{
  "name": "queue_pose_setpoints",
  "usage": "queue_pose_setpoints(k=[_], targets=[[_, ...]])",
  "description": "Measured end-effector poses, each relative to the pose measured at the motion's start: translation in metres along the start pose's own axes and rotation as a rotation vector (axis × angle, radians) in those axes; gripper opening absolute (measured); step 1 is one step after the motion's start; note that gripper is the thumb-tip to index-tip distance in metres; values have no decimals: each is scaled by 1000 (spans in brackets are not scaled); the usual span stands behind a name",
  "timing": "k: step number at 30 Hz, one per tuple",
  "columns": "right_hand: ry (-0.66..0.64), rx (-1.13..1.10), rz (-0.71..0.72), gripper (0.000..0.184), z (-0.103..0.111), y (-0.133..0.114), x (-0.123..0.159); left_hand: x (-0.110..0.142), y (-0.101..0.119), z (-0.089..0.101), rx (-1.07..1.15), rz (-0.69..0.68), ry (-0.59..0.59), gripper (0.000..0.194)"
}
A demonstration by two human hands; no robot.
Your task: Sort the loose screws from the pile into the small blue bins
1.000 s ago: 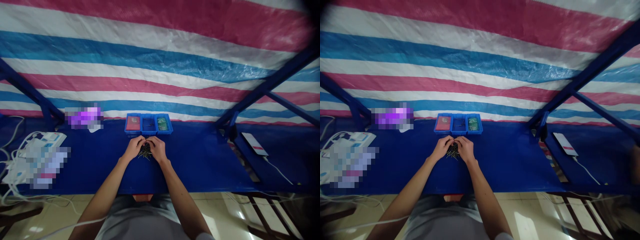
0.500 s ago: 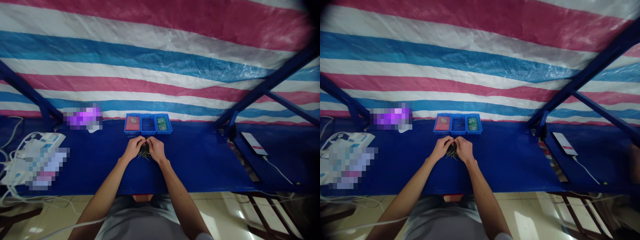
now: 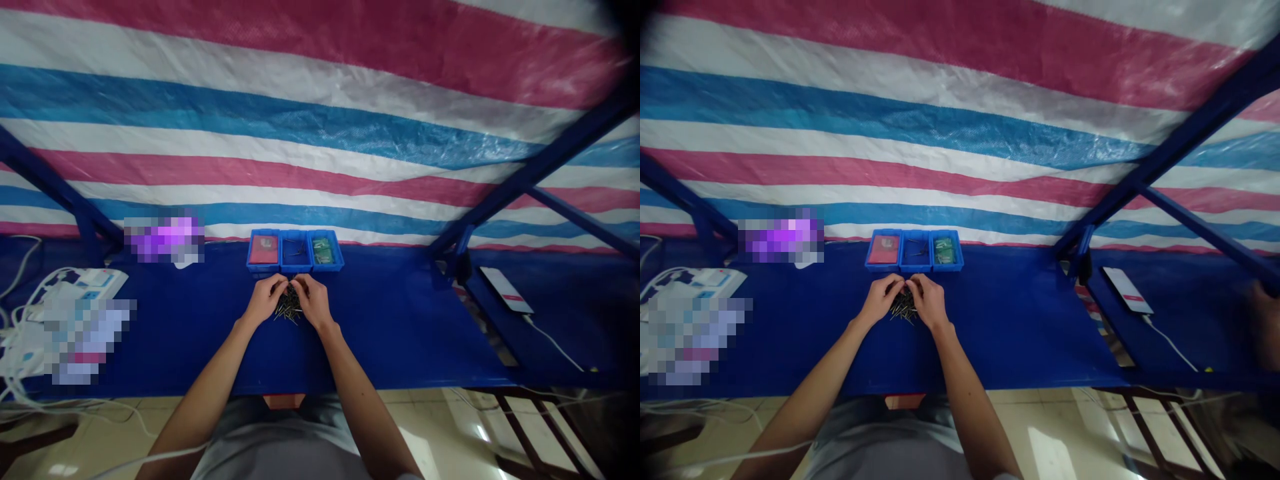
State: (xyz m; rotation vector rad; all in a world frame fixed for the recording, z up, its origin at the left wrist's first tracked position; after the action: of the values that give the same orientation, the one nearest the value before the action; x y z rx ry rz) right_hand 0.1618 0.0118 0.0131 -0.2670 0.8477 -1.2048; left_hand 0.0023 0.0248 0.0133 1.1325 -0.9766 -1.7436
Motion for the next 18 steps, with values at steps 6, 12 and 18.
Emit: queue_pose_setpoints(k=[6, 12, 18], targets=[[22, -104, 74, 25, 0, -1, -2, 0, 2, 3, 24, 34, 15, 31], [19, -81, 72, 26, -1, 0, -1, -1, -1, 0, 61, 71, -22, 31], [-14, -35, 57, 26, -5, 2, 0, -1, 2, 1, 20, 47, -36, 33]])
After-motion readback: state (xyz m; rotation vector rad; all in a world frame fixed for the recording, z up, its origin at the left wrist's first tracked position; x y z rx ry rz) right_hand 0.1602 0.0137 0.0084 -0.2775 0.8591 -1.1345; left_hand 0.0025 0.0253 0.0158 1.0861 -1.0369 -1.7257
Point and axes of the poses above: each hand's wrist, its own x-axis away from the middle knuckle, its own z-axis out of the back of the hand, y = z × x, the point moved 3 cm from there along -x, towards the middle knuckle, and after that the axes turned 12 degrees about x, right-handed, at the moved point
